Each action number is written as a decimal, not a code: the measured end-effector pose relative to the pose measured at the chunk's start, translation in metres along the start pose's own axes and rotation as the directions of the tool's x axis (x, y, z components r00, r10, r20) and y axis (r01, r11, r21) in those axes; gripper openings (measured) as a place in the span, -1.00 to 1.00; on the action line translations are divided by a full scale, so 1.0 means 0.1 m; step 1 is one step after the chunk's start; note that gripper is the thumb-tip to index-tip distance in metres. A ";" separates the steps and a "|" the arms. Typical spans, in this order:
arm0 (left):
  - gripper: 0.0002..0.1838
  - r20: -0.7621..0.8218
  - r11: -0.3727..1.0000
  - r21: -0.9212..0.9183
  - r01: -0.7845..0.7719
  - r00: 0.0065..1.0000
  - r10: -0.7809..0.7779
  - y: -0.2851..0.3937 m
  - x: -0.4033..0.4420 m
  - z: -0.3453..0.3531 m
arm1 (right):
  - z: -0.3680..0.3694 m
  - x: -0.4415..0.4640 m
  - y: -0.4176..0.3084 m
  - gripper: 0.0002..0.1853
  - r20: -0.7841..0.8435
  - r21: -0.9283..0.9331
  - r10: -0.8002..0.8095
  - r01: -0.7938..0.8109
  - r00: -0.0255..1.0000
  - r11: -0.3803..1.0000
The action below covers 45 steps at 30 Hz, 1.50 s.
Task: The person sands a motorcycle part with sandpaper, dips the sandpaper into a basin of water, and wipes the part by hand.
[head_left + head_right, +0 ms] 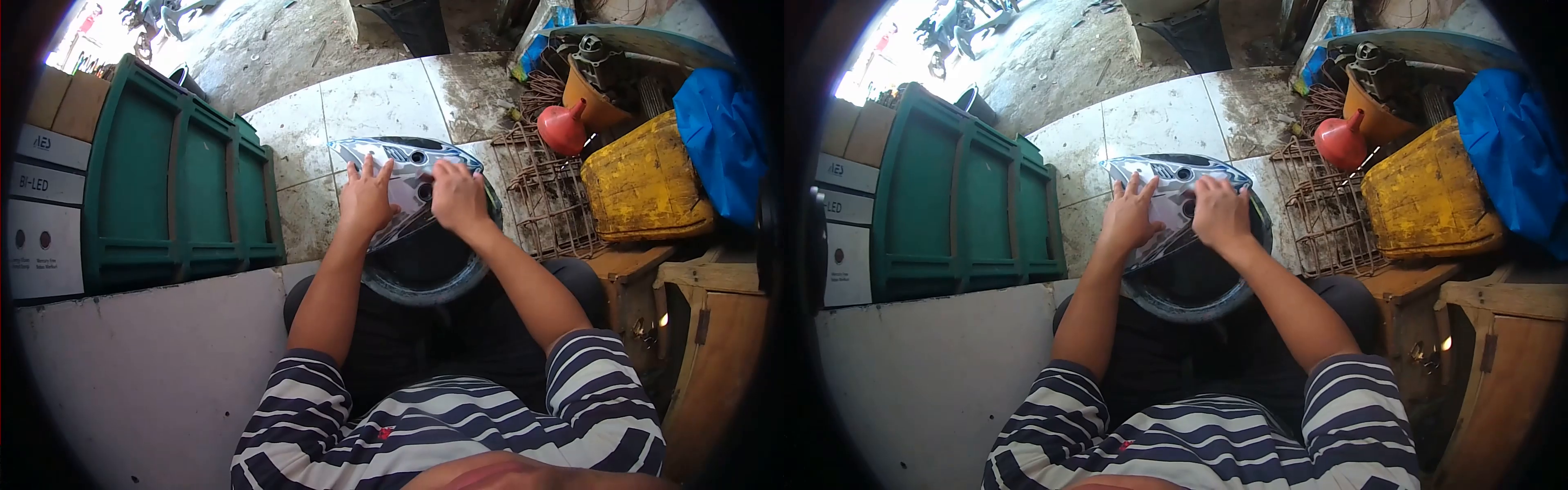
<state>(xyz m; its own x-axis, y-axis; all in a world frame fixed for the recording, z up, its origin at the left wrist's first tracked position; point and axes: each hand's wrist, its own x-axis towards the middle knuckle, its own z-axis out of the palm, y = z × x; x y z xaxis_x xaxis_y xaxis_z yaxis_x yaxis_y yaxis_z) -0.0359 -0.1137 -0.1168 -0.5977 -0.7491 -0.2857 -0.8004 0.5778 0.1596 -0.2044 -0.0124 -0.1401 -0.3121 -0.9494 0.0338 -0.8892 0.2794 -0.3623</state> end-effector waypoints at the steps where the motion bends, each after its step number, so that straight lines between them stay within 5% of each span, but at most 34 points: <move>1: 0.10 -0.007 1.000 0.004 -0.001 1.000 0.001 0.00 0.01 -0.01 | -0.03 0.07 0.06 -0.79 -0.008 -0.002 0.038 -0.038 0.999 0.999; 4: 0.10 0.011 1.000 -0.007 0.002 1.000 -0.002 0.00 0.00 -0.05 | -0.06 0.14 0.24 -0.77 -0.040 -0.067 0.161 -0.163 0.986 0.984; 10: 0.09 0.009 1.000 0.001 -0.006 1.000 0.006 0.00 0.01 -0.03 | -0.02 -0.08 -0.13 -0.72 0.056 -0.053 -0.047 0.050 0.997 0.997; 16: 0.07 -0.017 1.000 0.014 0.001 1.000 -0.001 -0.01 0.04 0.03 | -0.12 0.18 0.34 -0.71 0.070 -0.067 0.309 -0.305 0.948 0.950; 22: 0.11 0.013 1.000 -0.019 0.011 1.000 -0.011 0.02 0.01 -0.04 | 0.03 -0.13 -0.15 -0.67 0.032 -0.148 -0.025 0.029 0.999 0.989; 28: 0.12 -0.001 0.999 -0.032 0.006 1.000 -0.006 0.01 0.02 -0.01 | -0.16 0.11 0.22 -0.71 0.069 -0.150 0.290 -0.278 0.954 0.949; 34: 0.11 -0.062 0.995 -0.084 -0.046 0.997 0.040 -0.05 0.05 0.05 | 0.05 -0.20 -0.21 -0.72 -0.015 -0.105 -0.081 0.079 0.997 0.991; 40: 0.07 -0.121 0.975 -0.200 -0.098 0.990 0.075 -0.06 0.03 -0.03 | -0.19 0.12 0.24 -0.72 0.068 -0.133 0.246 -0.236 0.967 0.963; 45: 0.03 -0.185 0.911 -0.394 -0.125 0.981 0.054 -0.12 -0.01 -0.05 | -0.10 -0.07 -0.06 -0.71 0.084 -0.100 0.073 -0.064 0.994 0.993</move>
<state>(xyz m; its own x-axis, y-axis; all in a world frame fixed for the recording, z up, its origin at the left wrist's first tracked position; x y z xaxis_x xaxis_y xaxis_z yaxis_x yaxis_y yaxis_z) -0.0258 -0.1210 -0.1139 -0.6385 -0.7635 -0.0968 -0.6722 0.4920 0.5533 -0.1997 -0.0059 -0.1291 -0.3471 -0.9352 -0.0709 -0.8963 0.3530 -0.2686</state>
